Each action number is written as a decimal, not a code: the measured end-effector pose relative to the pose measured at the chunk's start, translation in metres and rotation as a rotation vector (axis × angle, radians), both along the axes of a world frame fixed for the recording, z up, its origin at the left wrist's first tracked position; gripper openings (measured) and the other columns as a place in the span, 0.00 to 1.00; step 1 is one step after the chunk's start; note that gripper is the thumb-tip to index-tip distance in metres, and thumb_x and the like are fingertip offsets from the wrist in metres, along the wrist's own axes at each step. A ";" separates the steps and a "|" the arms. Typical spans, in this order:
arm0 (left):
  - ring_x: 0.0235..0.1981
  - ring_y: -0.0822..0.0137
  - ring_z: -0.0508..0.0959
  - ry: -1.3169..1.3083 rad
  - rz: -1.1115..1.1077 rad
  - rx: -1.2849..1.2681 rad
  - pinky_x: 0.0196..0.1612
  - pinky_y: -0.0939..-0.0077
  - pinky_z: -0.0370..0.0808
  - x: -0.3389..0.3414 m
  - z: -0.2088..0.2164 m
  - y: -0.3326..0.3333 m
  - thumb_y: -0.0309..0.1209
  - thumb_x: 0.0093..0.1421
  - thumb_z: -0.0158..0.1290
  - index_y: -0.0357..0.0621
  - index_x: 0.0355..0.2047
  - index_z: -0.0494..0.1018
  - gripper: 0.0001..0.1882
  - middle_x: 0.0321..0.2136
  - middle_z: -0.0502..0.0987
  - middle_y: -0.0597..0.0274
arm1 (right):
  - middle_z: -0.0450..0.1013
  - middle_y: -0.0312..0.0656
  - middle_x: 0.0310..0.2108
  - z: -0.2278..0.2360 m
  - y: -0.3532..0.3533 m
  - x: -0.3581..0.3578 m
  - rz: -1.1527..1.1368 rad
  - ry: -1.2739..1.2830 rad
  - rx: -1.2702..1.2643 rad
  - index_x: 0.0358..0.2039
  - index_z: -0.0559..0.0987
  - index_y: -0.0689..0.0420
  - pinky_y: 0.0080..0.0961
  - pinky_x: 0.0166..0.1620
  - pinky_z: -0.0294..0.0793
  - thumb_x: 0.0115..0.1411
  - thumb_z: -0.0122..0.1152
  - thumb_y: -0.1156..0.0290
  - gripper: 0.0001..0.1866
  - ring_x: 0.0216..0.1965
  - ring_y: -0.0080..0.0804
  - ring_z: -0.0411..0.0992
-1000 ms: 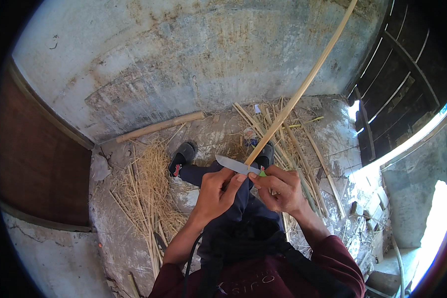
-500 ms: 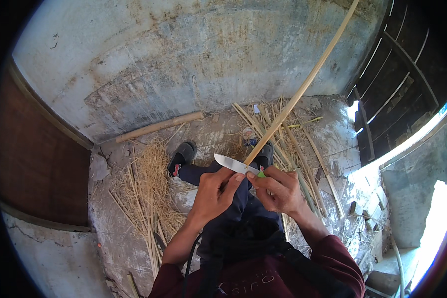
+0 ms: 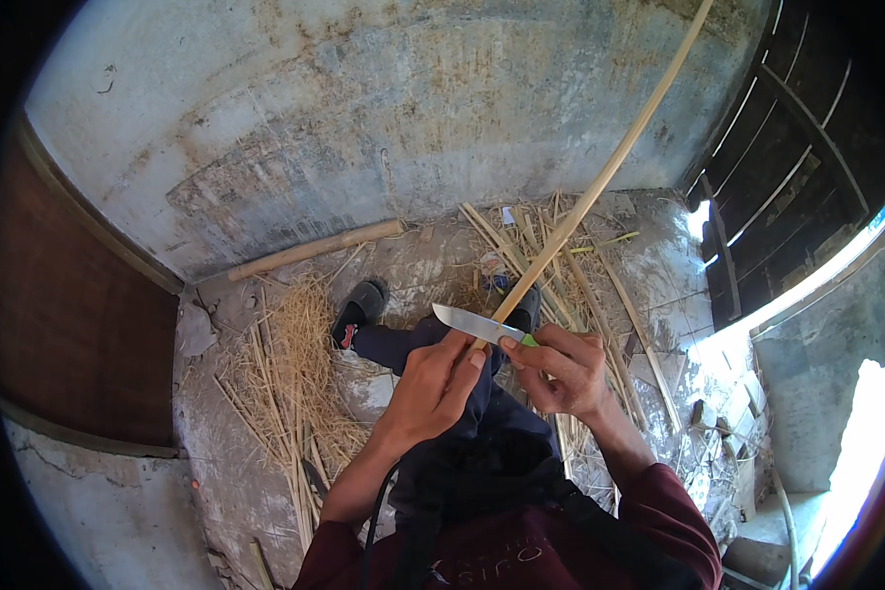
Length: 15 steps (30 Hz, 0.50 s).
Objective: The person uses a knife to shave the bark and smooth the surface of a bamboo stick while holding it with one hand and resting it on their lap.
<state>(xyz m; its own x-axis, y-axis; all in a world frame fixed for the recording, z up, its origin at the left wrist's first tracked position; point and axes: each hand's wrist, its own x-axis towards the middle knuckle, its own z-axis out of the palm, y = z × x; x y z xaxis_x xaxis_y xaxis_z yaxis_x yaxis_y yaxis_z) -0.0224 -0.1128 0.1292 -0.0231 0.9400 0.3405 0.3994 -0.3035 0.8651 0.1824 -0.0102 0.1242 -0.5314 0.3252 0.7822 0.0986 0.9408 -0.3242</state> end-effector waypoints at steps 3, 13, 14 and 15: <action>0.28 0.51 0.83 0.012 -0.007 -0.006 0.34 0.62 0.76 0.002 -0.001 0.002 0.29 0.76 0.49 0.29 0.56 0.72 0.15 0.32 0.83 0.48 | 0.72 0.36 0.21 -0.004 0.002 0.000 -0.017 0.028 0.018 0.43 0.88 0.54 0.25 0.17 0.66 0.47 0.71 0.83 0.21 0.14 0.25 0.69; 0.27 0.52 0.81 0.066 -0.089 -0.084 0.35 0.60 0.75 -0.011 0.004 0.011 0.31 0.77 0.49 0.30 0.56 0.71 0.16 0.33 0.82 0.46 | 0.76 0.34 0.26 -0.003 -0.004 0.001 -0.073 -0.048 -0.076 0.48 0.86 0.53 0.30 0.21 0.73 0.53 0.72 0.78 0.19 0.17 0.31 0.74; 0.27 0.52 0.81 0.069 -0.094 -0.083 0.35 0.60 0.75 -0.010 0.004 0.012 0.31 0.77 0.49 0.30 0.56 0.71 0.16 0.33 0.82 0.46 | 0.78 0.38 0.26 -0.004 -0.004 -0.002 -0.095 -0.025 -0.146 0.48 0.83 0.54 0.33 0.22 0.74 0.56 0.73 0.75 0.18 0.19 0.36 0.77; 0.27 0.52 0.80 0.061 -0.091 -0.105 0.34 0.60 0.74 -0.009 0.004 0.013 0.32 0.77 0.48 0.31 0.56 0.70 0.15 0.31 0.80 0.46 | 0.80 0.41 0.26 -0.005 -0.004 -0.004 -0.116 -0.002 -0.216 0.49 0.80 0.56 0.36 0.23 0.76 0.60 0.73 0.72 0.17 0.20 0.41 0.79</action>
